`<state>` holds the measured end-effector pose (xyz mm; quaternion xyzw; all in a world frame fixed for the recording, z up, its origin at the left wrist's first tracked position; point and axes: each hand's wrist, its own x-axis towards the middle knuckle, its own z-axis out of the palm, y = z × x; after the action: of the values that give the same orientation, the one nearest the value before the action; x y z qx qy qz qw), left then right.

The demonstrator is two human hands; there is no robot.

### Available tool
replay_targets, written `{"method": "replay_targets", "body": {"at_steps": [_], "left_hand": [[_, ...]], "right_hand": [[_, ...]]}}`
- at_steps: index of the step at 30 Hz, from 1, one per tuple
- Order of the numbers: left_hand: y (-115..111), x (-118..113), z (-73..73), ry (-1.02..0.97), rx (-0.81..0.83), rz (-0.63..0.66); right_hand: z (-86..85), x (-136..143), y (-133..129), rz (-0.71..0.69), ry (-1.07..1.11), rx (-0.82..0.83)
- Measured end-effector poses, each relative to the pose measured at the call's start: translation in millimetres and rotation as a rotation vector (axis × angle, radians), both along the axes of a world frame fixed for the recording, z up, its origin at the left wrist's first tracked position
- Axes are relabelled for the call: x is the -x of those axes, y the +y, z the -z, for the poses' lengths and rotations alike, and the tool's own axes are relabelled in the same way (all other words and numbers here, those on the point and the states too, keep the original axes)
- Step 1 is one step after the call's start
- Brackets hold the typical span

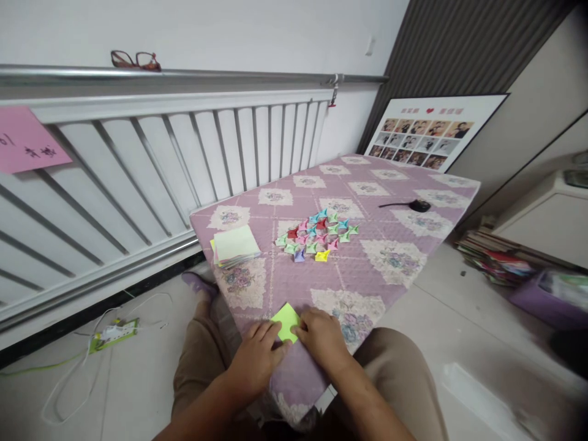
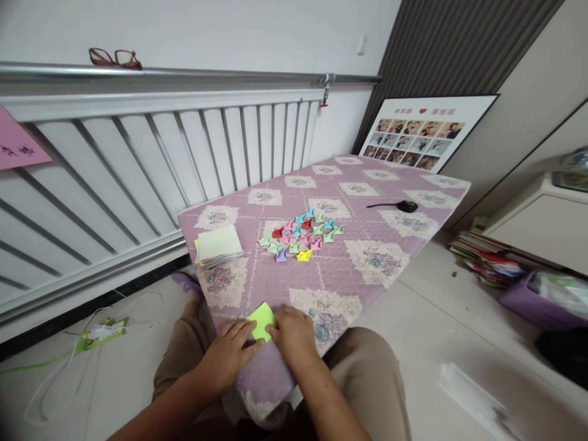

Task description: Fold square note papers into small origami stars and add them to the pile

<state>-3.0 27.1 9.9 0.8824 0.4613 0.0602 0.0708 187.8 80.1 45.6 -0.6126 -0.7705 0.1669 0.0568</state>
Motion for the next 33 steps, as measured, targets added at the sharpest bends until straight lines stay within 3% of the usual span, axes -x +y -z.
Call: {"method": "replay_targets", "body": {"at_steps": [4,8,11,14,17,22,33], "left_hand": [[-2.5,6.7,1.6,-0.097,0.112,-0.025],[7.4,7.3,-8.2,-0.284,0.228,-0.068],[25.9,2.0,-18.6,-0.43,0.261,-0.256],[45.0,-4.9,-27.3,-0.306,0.243,-0.428],[56.4,-9.1,-32.6,-0.176,0.28,-0.413],[62.1,-9.4,-36.2,-0.155,0.318,-0.35],[51.5,-12.4,-33.3,-0.219,0.295,-0.357]], "right_hand": [[-8.0,4.6,10.6,0.054,-0.028,0.071],[-9.5,6.7,23.6,-0.002,-0.029,0.129],[-8.6,7.5,29.0,-0.031,-0.027,0.148],[-8.1,7.0,27.2,-0.037,-0.017,0.124],[-7.0,5.0,22.2,-0.039,0.006,0.087],[-3.2,1.0,19.2,-0.074,0.061,0.042],[1.3,-1.6,18.5,-0.13,0.147,0.013]]}}
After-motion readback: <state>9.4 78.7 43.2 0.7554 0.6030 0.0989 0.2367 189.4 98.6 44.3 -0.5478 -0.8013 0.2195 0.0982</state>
